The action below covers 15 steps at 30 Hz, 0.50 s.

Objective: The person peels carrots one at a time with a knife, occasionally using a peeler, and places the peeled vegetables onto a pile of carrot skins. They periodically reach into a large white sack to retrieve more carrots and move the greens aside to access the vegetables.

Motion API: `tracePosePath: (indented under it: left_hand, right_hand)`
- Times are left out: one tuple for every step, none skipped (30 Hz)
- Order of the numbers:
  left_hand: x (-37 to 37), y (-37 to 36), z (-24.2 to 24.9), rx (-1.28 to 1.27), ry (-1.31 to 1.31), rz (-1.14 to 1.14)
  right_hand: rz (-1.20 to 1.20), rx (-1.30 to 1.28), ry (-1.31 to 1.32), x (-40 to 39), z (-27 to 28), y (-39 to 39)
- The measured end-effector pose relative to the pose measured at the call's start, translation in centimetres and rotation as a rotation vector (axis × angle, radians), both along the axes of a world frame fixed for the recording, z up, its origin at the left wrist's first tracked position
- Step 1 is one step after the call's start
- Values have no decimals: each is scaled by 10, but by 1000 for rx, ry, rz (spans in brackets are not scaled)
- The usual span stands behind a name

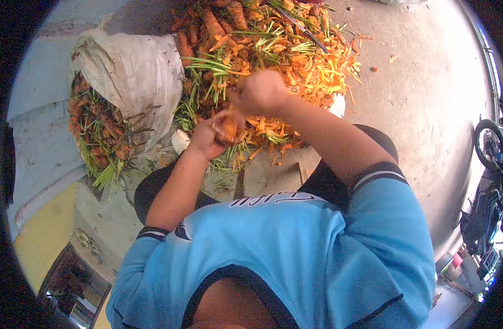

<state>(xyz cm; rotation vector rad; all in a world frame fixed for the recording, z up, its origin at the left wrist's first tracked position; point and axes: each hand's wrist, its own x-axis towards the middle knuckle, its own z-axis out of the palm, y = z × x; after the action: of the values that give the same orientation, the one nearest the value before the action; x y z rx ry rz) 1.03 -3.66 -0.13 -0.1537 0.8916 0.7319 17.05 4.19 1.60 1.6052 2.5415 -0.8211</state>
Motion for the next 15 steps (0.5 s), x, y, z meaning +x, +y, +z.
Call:
tracePosePath:
  left_hand:
    - [1, 0, 1, 12, 31, -36]
    - [1, 0, 1, 25, 63, -71]
    - [-1, -1, -3, 50, 40, -69]
    - [-5, -2, -10, 75, 18, -70]
    - [-7, -4, -16, 98, -8, -73]
    - [-7, -3, -13, 95, 4, -68]
    - [-6, -1, -8, 94, 16, -59]
    - [-6, 0, -6, 92, 28, -49]
    - [-5, 0, -7, 82, 40, -58]
    - [-5, 1, -8, 71, 53, -68]
    - [-4, 2, -8, 62, 66, -80]
    - [-4, 2, -8, 84, 72, -94]
    - [-3, 1, -8, 106, 78, -108]
    - [-3, 1, -8, 128, 84, -121]
    - [-4, 0, -9, 147, 91, -134]
  right_hand:
    - [-18, -20, -114, 11, -2, 13]
    - [-36, -40, -227, 25, -2, 29]
    - [-181, -72, -293, 37, -2, 42]
    - [-329, -106, -357, 45, -4, 52]
    - [-418, -60, -320, 48, -11, 56]
    - [-503, -11, -285, 47, -15, 57]
    - [-584, 40, -250, 46, -17, 58]
    - [-520, 10, -213, 45, -18, 57]
    - [-457, -21, -176, 35, -7, 50]
    - [-396, -52, -139, 27, 0, 44]
    - [-264, -46, -116, 23, -5, 38]
    - [-123, -29, -178, 18, 0, 32]
    - [-149, -49, -192, 19, -3, 33]
    - [-175, -70, -205, 23, -8, 36]
    - [-239, -63, -238, 31, -16, 43]
